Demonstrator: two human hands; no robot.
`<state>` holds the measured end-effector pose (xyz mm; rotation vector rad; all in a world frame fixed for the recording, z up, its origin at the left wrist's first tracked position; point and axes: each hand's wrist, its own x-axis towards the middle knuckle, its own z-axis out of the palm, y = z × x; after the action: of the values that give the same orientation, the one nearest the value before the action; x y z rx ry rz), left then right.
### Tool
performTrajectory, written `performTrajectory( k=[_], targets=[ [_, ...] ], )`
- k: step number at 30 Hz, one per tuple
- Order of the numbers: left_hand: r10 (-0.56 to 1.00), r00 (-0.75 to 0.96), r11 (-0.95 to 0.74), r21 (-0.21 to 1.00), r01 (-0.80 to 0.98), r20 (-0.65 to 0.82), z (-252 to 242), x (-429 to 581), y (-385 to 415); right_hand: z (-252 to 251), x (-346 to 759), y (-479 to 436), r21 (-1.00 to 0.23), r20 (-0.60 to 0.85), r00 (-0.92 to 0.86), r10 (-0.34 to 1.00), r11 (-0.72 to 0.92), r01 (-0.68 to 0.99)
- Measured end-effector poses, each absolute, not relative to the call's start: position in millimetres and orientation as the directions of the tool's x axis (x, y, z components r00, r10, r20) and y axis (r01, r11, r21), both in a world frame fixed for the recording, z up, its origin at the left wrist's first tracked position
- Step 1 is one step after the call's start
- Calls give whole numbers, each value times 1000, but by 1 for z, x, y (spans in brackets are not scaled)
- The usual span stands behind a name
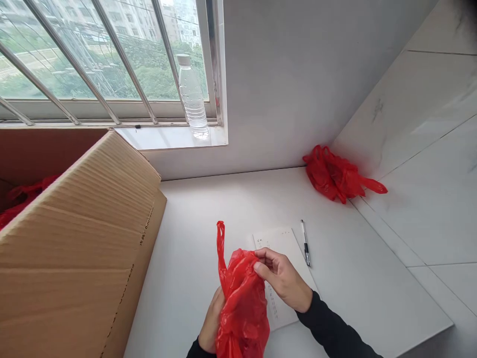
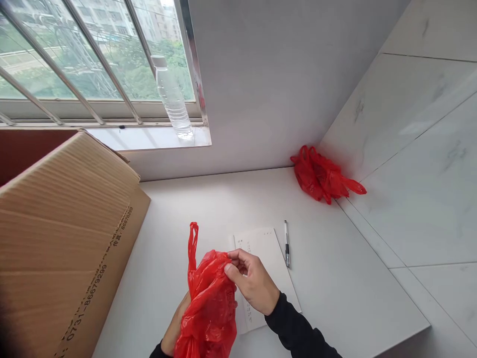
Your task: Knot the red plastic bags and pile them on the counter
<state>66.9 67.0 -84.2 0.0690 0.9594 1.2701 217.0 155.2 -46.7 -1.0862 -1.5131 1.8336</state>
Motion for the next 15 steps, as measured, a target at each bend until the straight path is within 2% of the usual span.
performTrajectory(
  k=[4,11,15],
  targets=[
    [841,47,407,571,-713,-540,-76,64,65,-45,217,155,-965,-243,-513,823,-257,45],
    [872,12,405,706,-581,-489,-76,63,68,-43,219,154,-964,-240,-589,772,-263,48],
    [862,-28,398,711,-580,-506,-79,65,70,-44,217,153,-963,-221,-557,801,-269,-4]
  ],
)
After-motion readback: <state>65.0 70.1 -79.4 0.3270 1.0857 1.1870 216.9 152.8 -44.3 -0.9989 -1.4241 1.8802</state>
